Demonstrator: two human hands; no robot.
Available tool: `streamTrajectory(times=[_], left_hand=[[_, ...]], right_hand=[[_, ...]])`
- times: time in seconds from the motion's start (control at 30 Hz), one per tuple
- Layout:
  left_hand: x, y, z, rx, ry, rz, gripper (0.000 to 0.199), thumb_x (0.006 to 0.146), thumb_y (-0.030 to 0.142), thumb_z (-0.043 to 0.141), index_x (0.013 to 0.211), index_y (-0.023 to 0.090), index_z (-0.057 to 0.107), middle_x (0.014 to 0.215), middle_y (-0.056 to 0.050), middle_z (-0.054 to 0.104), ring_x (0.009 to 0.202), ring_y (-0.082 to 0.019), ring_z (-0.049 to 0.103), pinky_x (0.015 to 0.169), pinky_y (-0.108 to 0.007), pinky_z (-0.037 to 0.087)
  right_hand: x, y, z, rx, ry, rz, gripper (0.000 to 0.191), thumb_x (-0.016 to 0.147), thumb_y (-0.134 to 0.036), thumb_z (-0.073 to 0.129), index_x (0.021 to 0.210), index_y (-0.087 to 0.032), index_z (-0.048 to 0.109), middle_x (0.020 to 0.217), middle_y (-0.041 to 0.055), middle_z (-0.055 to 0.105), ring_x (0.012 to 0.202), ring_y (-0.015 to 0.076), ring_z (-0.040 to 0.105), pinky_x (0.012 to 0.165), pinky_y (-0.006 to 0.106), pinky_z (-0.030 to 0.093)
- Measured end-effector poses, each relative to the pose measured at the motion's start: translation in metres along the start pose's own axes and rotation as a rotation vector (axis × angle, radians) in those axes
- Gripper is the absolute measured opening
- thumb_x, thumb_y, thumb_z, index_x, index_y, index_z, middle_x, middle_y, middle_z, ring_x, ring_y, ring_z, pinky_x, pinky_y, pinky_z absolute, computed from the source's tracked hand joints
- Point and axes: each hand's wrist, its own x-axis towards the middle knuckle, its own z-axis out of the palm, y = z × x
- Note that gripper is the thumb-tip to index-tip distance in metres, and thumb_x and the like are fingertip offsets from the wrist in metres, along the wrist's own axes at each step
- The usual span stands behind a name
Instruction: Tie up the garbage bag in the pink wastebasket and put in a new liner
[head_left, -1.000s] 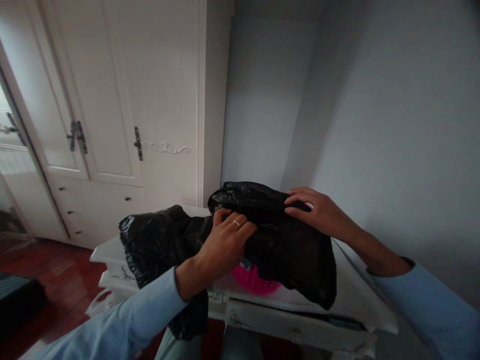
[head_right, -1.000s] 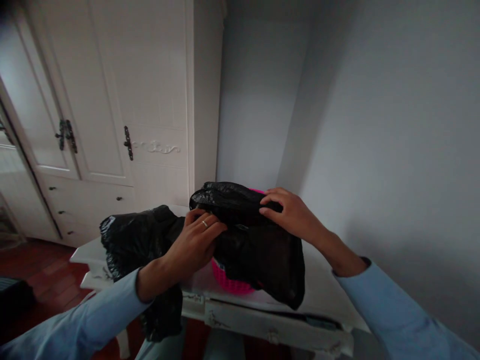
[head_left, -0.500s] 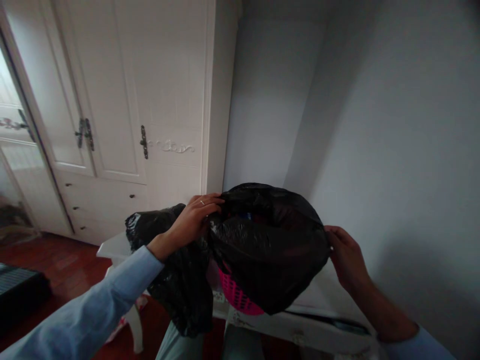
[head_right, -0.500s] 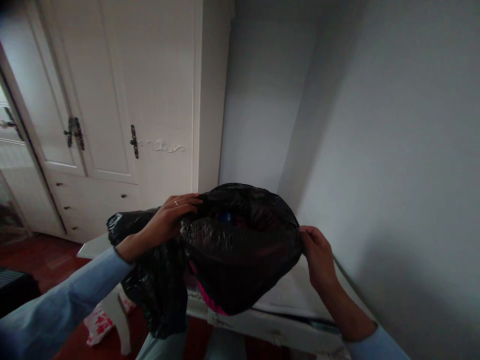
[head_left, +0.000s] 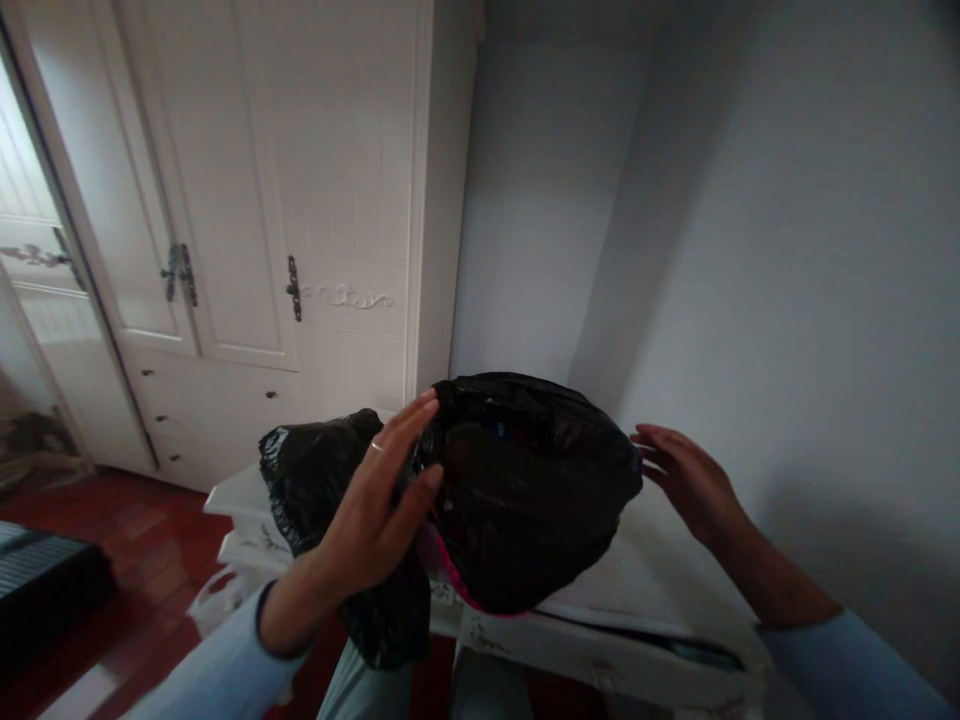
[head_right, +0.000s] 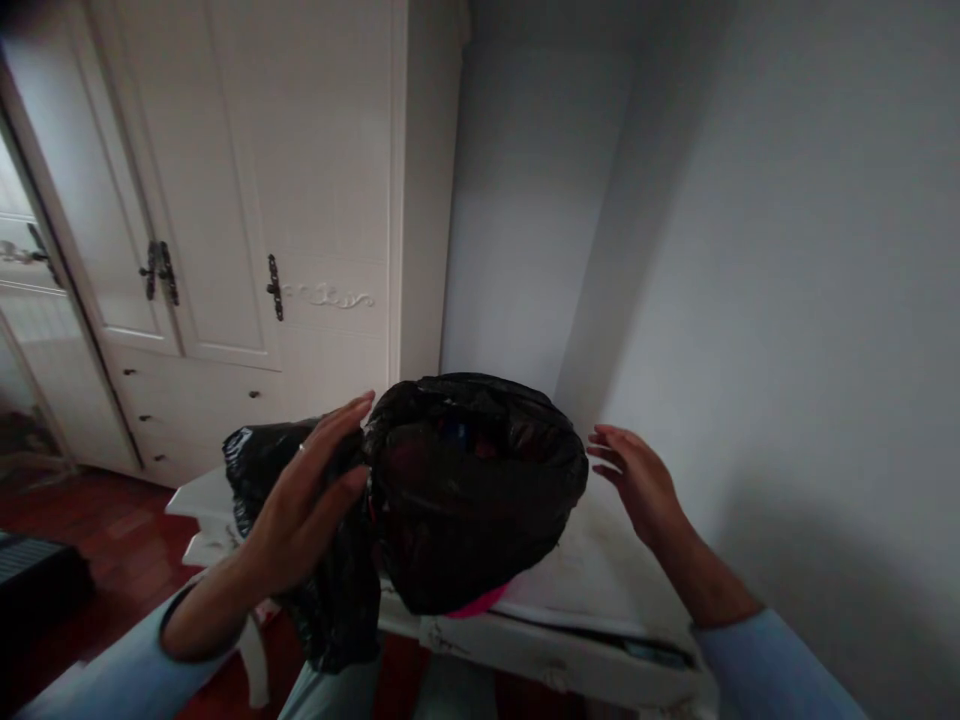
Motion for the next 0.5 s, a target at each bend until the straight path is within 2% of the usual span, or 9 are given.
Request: streamTrajectory(times=[0.07,0.13,0.2,0.27,0.33,0.4,0.5], left_hand=[[-0.014,0.022,0.011,0.118,-0.059,0.149,0.073,0.095,0.02,0.054,0.161,0.022,0.024,0.167,-0.017,0.028,0.154,-0.033,0.03,0.121,-0.058,0.036],[-0.03,0.032,0.028,0.249,-0.074,0.259,0.082,0.094,0.023,0.058,0.163,0.017,0.014,0.171,-0.019,0.013,0.157,-0.037,0.019,0.122,-0.063,0.03],[-0.05,0.031,0.049,0.363,-0.043,0.296,0.088,0.092,0.022,0.061,0.164,0.015,0.01,0.173,-0.016,0.0,0.158,-0.038,0.01,0.123,-0.065,0.026],[-0.073,0.021,0.068,0.417,0.006,0.282,0.09,0.091,0.016,0.061,0.164,0.018,0.009,0.173,-0.014,-0.005,0.158,-0.038,0.007,0.121,-0.063,0.032],[-0.097,0.009,0.084,0.442,0.026,0.226,0.091,0.089,0.008,0.058,0.164,0.02,0.008,0.173,-0.014,-0.004,0.158,-0.037,0.01,0.117,-0.06,0.041],[-0.119,0.0,0.092,0.455,-0.002,0.191,0.09,0.088,0.004,0.055,0.164,0.02,0.009,0.173,-0.015,-0.001,0.158,-0.037,0.012,0.112,-0.058,0.047],[-0.139,-0.001,0.09,0.452,-0.076,0.151,0.085,0.089,0.003,0.051,0.163,0.018,0.012,0.173,-0.016,-0.001,0.158,-0.035,0.013,0.108,-0.051,0.052]], right_hand=[[0.022,-0.02,0.012,-0.085,-0.037,-0.099,0.041,0.073,-0.054,0.078,0.101,-0.025,0.071,0.108,0.0071,0.074,0.099,0.0231,0.068,0.078,0.032,0.055],[0.04,-0.034,0.03,-0.206,-0.175,-0.158,0.05,0.07,-0.055,0.08,0.109,-0.025,0.071,0.114,0.0083,0.075,0.108,0.025,0.068,0.087,0.036,0.055],[0.055,-0.042,0.049,-0.329,-0.335,-0.188,0.054,0.069,-0.054,0.082,0.113,-0.023,0.072,0.118,0.0092,0.075,0.111,0.0259,0.068,0.096,0.039,0.052],[0.068,-0.044,0.064,-0.431,-0.431,-0.206,0.05,0.068,-0.051,0.083,0.108,-0.021,0.075,0.115,0.0096,0.077,0.106,0.0258,0.07,0.099,0.041,0.051],[0.079,-0.043,0.075,-0.493,-0.441,-0.221,0.042,0.066,-0.047,0.082,0.098,-0.02,0.078,0.104,0.0091,0.079,0.096,0.0247,0.071,0.096,0.041,0.053],[0.089,-0.04,0.08,-0.503,-0.412,-0.226,0.033,0.065,-0.043,0.08,0.087,-0.019,0.079,0.092,0.0082,0.079,0.085,0.0232,0.071,0.09,0.039,0.054],[0.101,-0.035,0.08,-0.457,-0.337,-0.233,0.028,0.065,-0.042,0.078,0.082,-0.019,0.079,0.085,0.0076,0.079,0.077,0.0214,0.07,0.082,0.036,0.055]])
